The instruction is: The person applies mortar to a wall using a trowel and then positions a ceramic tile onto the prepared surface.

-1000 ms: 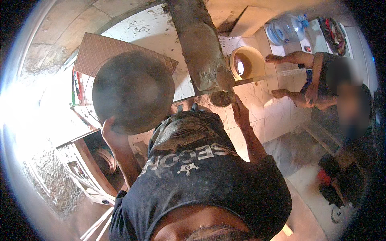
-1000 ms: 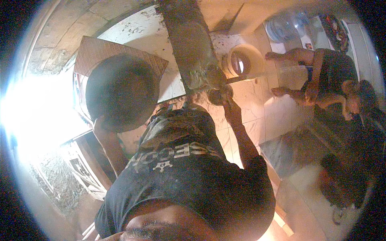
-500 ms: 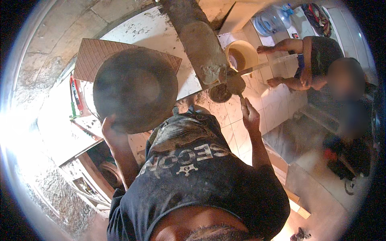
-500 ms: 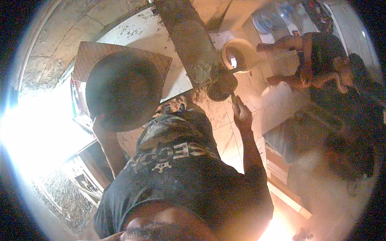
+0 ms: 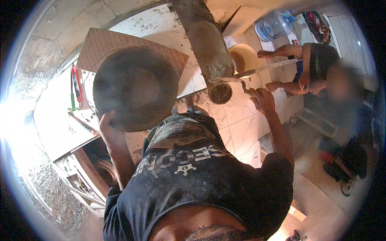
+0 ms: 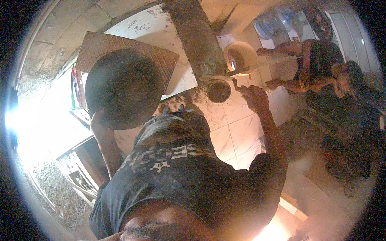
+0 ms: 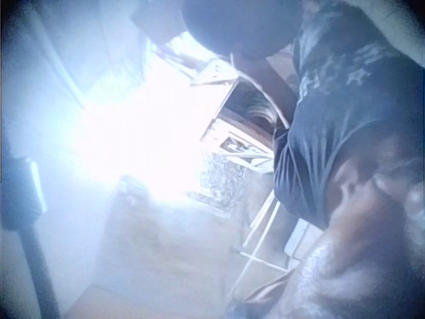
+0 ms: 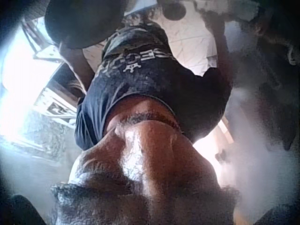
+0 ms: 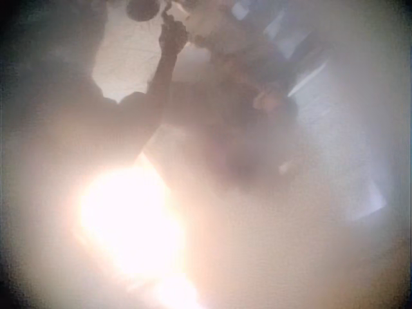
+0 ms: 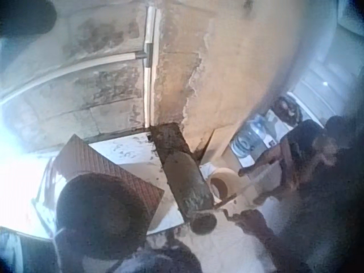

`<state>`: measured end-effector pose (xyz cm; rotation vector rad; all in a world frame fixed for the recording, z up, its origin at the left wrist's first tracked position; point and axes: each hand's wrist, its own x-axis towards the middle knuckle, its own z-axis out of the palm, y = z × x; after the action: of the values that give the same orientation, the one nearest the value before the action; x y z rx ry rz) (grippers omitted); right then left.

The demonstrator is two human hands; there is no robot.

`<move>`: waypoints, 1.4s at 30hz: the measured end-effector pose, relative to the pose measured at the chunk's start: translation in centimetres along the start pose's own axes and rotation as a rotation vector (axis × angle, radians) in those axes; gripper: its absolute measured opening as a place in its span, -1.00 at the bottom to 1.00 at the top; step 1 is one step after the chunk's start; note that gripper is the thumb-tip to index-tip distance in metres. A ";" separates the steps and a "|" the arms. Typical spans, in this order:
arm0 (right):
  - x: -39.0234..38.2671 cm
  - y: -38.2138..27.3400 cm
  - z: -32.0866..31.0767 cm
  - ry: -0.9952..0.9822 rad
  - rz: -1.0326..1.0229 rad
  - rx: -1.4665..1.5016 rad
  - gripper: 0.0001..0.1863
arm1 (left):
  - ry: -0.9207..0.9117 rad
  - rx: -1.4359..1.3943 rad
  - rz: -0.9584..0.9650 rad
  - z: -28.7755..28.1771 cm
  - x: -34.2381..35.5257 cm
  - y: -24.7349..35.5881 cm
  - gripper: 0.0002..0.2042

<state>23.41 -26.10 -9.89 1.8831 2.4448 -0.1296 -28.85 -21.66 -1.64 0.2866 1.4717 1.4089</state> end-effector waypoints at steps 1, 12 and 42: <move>0.3 0.8 0.0 -0.021 -0.006 0.001 -0.51 | 0.034 -0.015 -0.018 0.0 0.0 -0.2 -0.78; 4.9 7.5 2.2 -0.076 -0.234 0.023 -0.52 | 0.158 0.088 0.087 1.9 -2.0 -2.5 -0.73; 15.0 10.5 -0.2 -0.232 -0.562 0.205 -0.58 | 0.213 -0.050 0.132 6.6 -4.5 -5.1 -0.71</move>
<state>29.70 -8.99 -11.47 1.0945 2.7900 -0.6015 -19.44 -22.57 -2.30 0.2100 1.6107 1.6208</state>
